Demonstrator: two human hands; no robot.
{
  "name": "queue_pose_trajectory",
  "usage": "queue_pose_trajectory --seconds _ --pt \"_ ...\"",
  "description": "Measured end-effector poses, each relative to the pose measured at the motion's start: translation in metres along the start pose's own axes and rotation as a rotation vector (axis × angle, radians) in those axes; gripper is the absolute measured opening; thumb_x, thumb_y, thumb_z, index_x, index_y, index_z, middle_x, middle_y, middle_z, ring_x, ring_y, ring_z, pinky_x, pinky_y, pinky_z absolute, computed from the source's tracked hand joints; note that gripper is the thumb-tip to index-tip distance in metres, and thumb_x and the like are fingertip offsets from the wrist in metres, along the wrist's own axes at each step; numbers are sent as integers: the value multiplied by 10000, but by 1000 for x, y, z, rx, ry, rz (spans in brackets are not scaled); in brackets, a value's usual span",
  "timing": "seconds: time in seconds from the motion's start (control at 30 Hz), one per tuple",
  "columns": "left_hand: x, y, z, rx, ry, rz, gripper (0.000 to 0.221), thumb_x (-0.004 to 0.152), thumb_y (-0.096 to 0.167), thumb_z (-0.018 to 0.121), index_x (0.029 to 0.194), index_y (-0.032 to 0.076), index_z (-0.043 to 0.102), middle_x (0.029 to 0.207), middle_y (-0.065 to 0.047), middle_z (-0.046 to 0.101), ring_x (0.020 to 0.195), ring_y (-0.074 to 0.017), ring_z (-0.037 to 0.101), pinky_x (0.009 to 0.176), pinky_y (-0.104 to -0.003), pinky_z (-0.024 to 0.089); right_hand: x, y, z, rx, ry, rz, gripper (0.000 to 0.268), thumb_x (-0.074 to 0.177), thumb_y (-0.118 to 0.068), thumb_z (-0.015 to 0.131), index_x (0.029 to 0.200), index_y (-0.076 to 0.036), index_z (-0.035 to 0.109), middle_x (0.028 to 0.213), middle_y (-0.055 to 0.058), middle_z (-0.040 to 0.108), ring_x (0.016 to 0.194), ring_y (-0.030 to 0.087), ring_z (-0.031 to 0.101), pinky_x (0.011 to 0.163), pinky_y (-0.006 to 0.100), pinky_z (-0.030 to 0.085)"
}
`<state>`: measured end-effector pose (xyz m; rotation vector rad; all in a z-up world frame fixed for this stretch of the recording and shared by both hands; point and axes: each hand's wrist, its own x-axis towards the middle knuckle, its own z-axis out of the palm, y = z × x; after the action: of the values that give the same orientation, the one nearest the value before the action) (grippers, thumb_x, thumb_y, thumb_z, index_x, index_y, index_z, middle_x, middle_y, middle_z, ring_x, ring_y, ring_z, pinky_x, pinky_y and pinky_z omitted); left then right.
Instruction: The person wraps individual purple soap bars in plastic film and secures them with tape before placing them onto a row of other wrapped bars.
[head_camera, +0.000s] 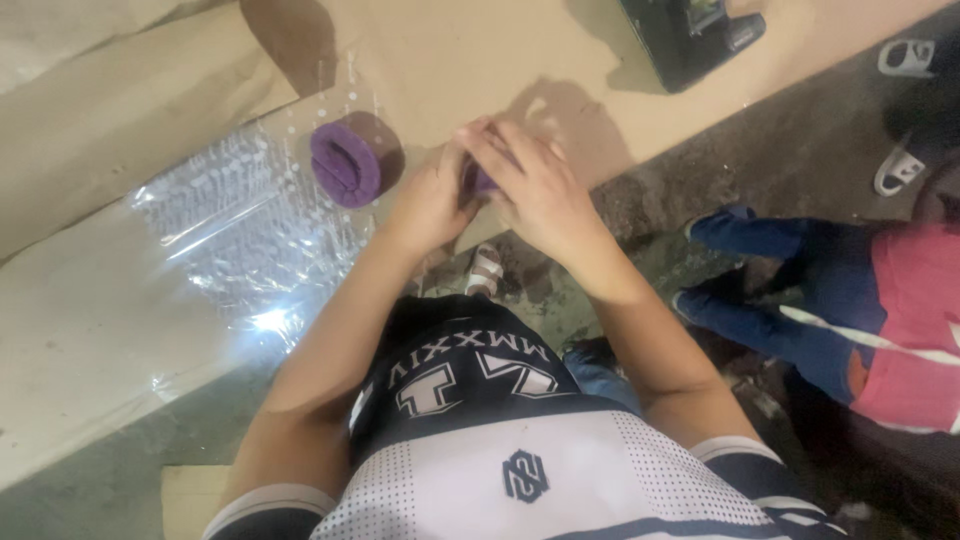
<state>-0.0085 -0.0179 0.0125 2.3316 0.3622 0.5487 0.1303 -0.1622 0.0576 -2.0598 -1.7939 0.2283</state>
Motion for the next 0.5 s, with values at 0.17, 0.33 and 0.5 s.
queue_pose_trajectory --seconds 0.17,0.33,0.5 --pt "-30 -39 29 -258 -40 -364 692 867 97 836 1376 17 374 1382 -186 620 1289 -393 660 1044 -426 550 -38 27 47 426 515 329 700 824 -177 927 1378 -71 513 1365 116 572 1227 289 603 1055 418 502" --pt "-33 -39 38 -409 180 -188 489 858 4 840 1066 55 401 1460 -170 566 1372 -337 607 1135 -370 552 -38 42 86 676 389 286 549 841 -129 898 1311 -76 618 1287 107 667 1195 232 634 1001 335 525" --pt "-21 -20 25 -370 140 -133 326 812 -55 794 1083 40 640 1497 -178 547 1391 -345 566 1115 -371 521 -26 38 71 610 379 241 431 856 -79 851 1262 -66 706 1201 104 651 1130 221 618 990 338 518"
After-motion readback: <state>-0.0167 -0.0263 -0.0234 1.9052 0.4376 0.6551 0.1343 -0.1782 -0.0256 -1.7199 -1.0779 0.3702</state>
